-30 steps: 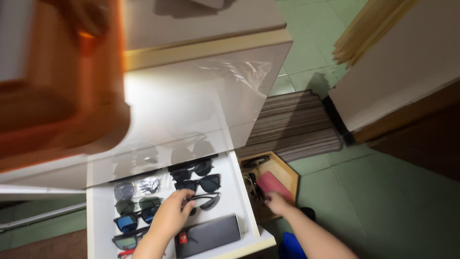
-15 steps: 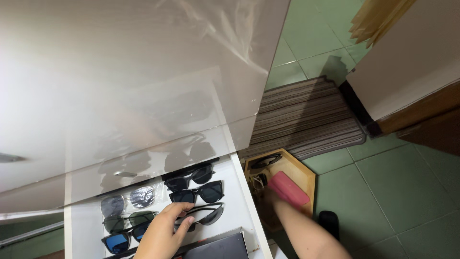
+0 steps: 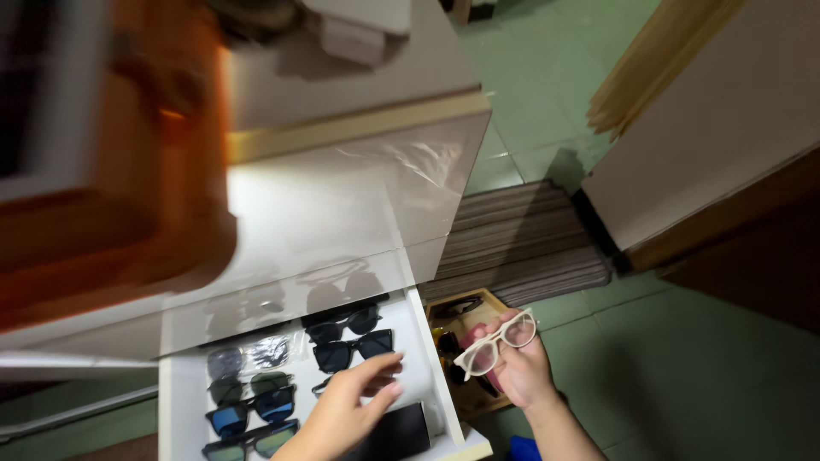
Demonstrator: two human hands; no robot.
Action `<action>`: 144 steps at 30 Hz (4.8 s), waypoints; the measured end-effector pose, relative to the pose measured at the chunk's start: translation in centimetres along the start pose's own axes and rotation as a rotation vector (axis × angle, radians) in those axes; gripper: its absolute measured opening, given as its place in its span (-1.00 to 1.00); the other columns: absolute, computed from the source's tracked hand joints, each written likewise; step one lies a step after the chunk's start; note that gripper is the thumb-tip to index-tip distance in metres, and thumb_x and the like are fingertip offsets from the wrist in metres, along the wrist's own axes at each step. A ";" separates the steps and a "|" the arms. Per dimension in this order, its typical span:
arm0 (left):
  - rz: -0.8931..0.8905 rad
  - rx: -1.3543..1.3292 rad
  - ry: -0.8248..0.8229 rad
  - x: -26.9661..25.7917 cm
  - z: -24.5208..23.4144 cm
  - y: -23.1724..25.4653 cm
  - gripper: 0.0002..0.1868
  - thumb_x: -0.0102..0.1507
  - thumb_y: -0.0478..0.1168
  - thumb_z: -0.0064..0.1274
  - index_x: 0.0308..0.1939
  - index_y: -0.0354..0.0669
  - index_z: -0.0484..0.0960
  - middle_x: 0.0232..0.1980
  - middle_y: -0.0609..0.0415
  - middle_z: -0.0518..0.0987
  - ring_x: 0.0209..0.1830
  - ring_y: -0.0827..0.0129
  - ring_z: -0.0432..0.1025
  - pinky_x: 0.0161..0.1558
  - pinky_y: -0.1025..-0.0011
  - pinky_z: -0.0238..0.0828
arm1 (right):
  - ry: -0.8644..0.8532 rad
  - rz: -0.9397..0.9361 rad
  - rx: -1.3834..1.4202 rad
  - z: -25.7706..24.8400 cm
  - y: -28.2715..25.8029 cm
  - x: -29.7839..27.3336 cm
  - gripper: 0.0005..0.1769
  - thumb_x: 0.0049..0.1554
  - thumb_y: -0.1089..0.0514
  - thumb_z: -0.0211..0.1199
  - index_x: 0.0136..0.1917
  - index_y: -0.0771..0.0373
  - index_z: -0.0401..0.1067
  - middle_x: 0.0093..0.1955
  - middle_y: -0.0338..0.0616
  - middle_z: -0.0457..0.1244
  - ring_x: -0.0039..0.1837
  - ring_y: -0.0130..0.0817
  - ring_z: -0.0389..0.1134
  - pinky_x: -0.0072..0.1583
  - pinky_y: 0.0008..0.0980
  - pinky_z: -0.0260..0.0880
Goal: The person opens a drawer containing sunglasses, removes several pairs, and wipes them with a blue cloth. They then wash the cloth at a sink and return to the drawer to continue wiping the remaining sunglasses.
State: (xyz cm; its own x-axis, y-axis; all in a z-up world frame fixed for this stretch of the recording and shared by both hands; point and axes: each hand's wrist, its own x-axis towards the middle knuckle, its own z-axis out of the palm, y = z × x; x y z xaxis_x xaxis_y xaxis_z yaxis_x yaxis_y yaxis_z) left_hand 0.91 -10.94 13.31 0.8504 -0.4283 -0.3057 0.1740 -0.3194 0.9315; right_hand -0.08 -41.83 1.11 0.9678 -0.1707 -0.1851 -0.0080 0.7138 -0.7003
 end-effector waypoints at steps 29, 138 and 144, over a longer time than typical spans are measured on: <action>0.267 -0.481 0.054 -9.2 -7.5 13.1 -0.67 0.30 -0.28 0.12 0.13 -0.30 0.55 -0.10 0.04 0.65 -0.11 0.48 0.54 0.04 0.47 0.52 | -0.437 -0.892 -0.782 39.2 -20.9 1.8 -0.85 0.29 0.33 0.31 0.14 0.40 0.47 0.02 -0.09 0.38 0.06 -0.38 0.45 0.16 -0.40 0.53; -0.389 0.561 0.016 -1.5 -6.8 -13.6 -0.62 0.20 -0.17 0.23 0.11 -0.05 0.65 -0.02 -0.13 0.67 0.04 0.03 0.56 0.10 0.22 0.46 | -0.563 0.352 -1.820 14.1 9.4 -1.4 -0.67 0.10 0.24 0.36 0.11 0.27 0.36 -0.07 0.15 0.35 0.06 0.05 0.40 0.07 -0.15 0.37; -0.505 0.859 0.110 -2.4 -8.2 -7.1 -0.67 0.22 -0.09 0.19 0.04 -0.03 0.65 0.02 -0.07 0.64 0.08 0.02 0.53 0.07 0.09 0.47 | -0.262 -0.264 -1.167 4.2 2.8 2.4 -0.90 0.19 0.31 0.23 0.01 0.28 0.43 -0.11 -0.15 0.35 -0.05 -0.44 0.40 0.00 -0.43 0.44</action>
State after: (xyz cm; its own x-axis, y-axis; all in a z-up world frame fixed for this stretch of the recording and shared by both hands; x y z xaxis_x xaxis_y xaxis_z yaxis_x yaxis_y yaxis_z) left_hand 1.72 -0.76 9.05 0.8245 -0.0073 -0.5659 0.1466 -0.9630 0.2261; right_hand 3.27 -37.43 1.58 0.9941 0.0201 0.1065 0.1061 -0.3824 -0.9179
